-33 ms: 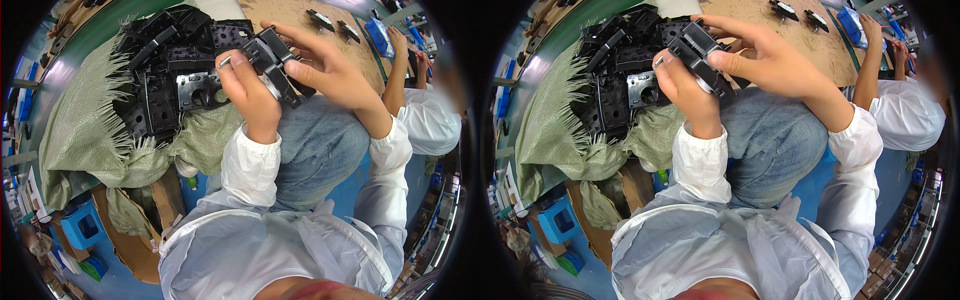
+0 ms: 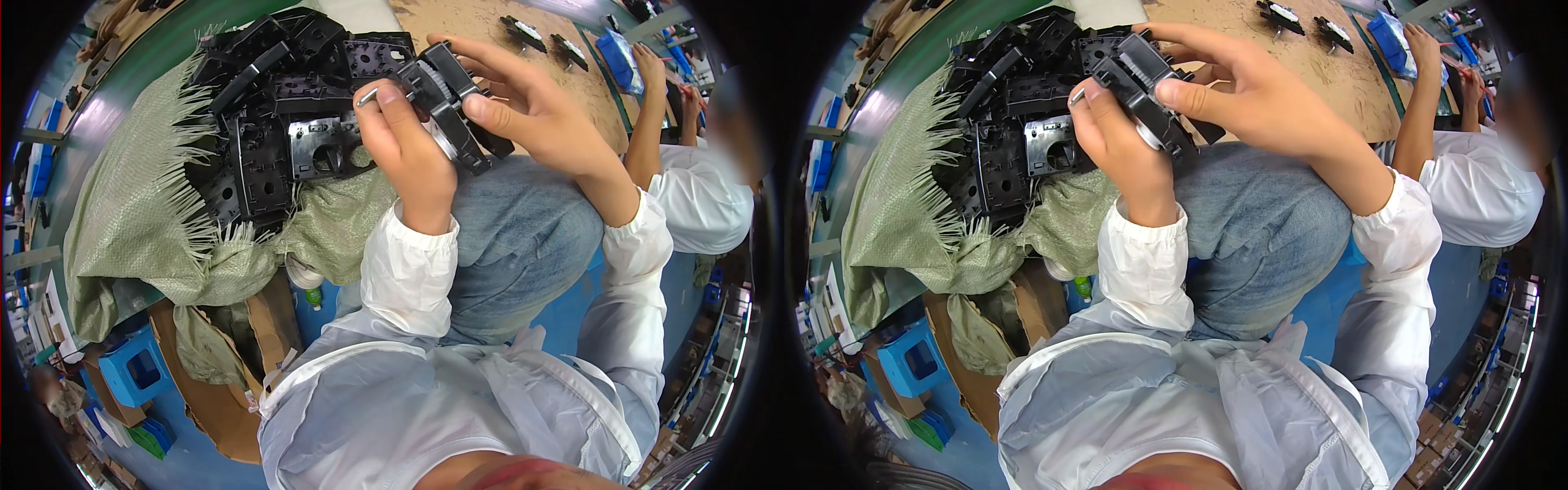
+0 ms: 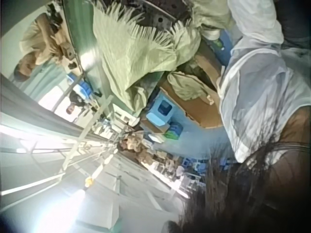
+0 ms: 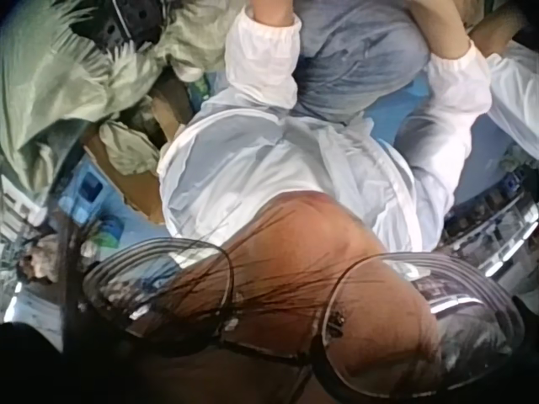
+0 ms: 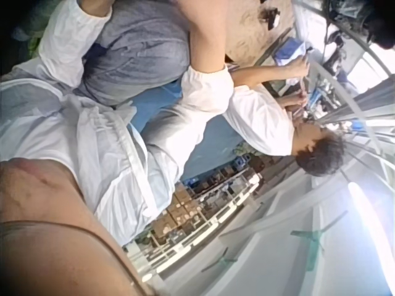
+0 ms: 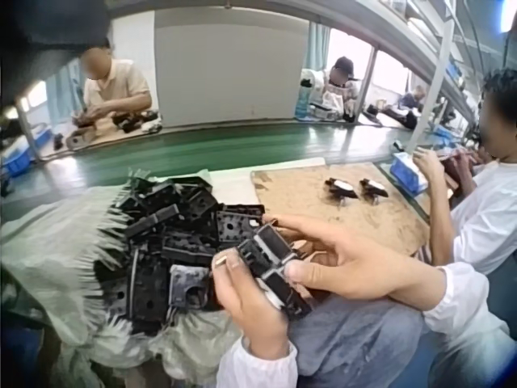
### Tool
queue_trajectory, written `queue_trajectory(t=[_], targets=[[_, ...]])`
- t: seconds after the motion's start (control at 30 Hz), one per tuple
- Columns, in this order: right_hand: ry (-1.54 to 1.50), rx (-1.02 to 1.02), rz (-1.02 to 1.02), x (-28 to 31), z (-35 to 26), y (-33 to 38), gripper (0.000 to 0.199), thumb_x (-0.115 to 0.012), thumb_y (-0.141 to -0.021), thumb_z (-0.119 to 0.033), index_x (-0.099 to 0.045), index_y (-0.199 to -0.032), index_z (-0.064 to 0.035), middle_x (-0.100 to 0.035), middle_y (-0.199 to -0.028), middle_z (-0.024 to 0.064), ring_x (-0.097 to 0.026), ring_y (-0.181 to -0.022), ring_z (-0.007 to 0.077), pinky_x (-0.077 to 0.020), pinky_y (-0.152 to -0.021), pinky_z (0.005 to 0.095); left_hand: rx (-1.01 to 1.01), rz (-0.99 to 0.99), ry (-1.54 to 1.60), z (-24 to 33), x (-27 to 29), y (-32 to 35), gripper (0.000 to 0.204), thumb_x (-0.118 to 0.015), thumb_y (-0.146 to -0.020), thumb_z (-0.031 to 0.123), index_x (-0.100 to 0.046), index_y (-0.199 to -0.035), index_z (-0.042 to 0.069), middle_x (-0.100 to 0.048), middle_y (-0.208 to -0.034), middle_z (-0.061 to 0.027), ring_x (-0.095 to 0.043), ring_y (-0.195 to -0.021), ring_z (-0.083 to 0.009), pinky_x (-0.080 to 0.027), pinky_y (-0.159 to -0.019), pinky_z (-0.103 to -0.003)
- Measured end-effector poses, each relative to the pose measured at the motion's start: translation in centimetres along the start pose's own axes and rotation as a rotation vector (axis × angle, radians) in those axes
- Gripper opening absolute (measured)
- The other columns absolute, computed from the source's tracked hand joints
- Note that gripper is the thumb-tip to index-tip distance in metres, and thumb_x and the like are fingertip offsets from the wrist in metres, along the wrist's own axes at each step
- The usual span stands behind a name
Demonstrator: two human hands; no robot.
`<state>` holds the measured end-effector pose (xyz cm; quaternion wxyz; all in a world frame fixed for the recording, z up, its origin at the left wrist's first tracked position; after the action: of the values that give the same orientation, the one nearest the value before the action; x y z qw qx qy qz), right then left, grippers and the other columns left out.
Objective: Assemble small plastic housing components and internal mechanical parts at a factory workstation.
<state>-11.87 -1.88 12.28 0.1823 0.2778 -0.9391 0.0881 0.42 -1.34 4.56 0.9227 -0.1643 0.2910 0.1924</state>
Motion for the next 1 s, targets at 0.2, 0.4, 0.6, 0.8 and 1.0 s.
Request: queue_trajectory(t=[0.2,0.4,0.6,0.8,1.0], targets=[[0.079,0.057,0.181,0.6,0.1,-0.4,0.066,-0.071,-0.09,-0.02,-0.039,-0.146,-0.0063,-0.051,-0.134,0.0142,-0.055,-0.114,0.0182,-0.0461,-0.097,0.0323,0.081,-0.135,0.222,0.0,1.0,-0.8,0.045,-0.046,-0.1,0.022,-0.046,-0.133,-0.009,-0.061,-0.104,-0.0118,-0.058,-0.092,-0.0147,-0.046,-0.082,-0.028],[0.116,0.063,0.346,1.5,0.3,-0.5,0.058,-0.068,-0.092,-0.017,-0.043,-0.143,-0.0047,-0.051,-0.127,0.0103,-0.055,-0.108,0.0145,-0.047,-0.093,0.029,-0.257,-0.39,-0.224,0.5,-0.1,0.3,0.075,-0.071,-0.083,0.02,-0.035,-0.14,-0.013,-0.047,-0.132,-0.0205,-0.052,-0.118,-0.0283,-0.044,-0.098,-0.038],[0.154,0.155,0.362,1.2,-0.2,-1.4,0.044,-0.056,-0.1,-0.025,-0.048,-0.14,-0.0072,-0.051,-0.129,0.0098,-0.051,-0.118,0.0162,-0.0431,-0.098,0.0303,-0.026,-0.209,-0.063,0.9,0.0,-0.1,0.07,-0.077,-0.077,0.005,-0.041,-0.134,-0.013,-0.058,-0.117,-0.0176,-0.06,-0.104,-0.0217,-0.051,-0.087,-0.031],[-0.279,-0.005,0.274,1.5,0.2,-2.5,0.047,-0.06,-0.098,-0.033,-0.052,-0.135,-0.0055,-0.061,-0.119,0.0073,-0.06,-0.103,0.0134,-0.048,-0.091,0.0286,-0.084,-0.228,-0.011,1.3,0.0,0.3,0.064,-0.079,-0.077,0.004,-0.046,-0.129,-0.014,-0.063,-0.108,-0.0176,-0.064,-0.096,-0.019,-0.053,-0.083,-0.028],[-0.398,0.008,0.223,2.0,0.4,-2.5,0.053,-0.043,-0.102,-0.04,-0.05,-0.134,0.0018,-0.06,-0.123,0.0101,-0.058,-0.113,0.0167,-0.0447,-0.098,0.0327,-0.08,-0.22,0.035,1.0,0.0,0.2,0.061,-0.079,-0.075,0.003,-0.049,-0.126,-0.013,-0.065,-0.104,-0.0174,-0.066,-0.093,-0.0207,-0.053,-0.081,-0.03]])
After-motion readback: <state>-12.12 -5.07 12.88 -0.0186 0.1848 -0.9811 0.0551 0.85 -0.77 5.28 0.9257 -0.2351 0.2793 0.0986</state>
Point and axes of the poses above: each hand's wrist, its own y-axis away from the middle knuckle, its own x-axis out of the back of the hand, z = x × y, the point moved 1 cm from there along -y, towards the middle knuckle
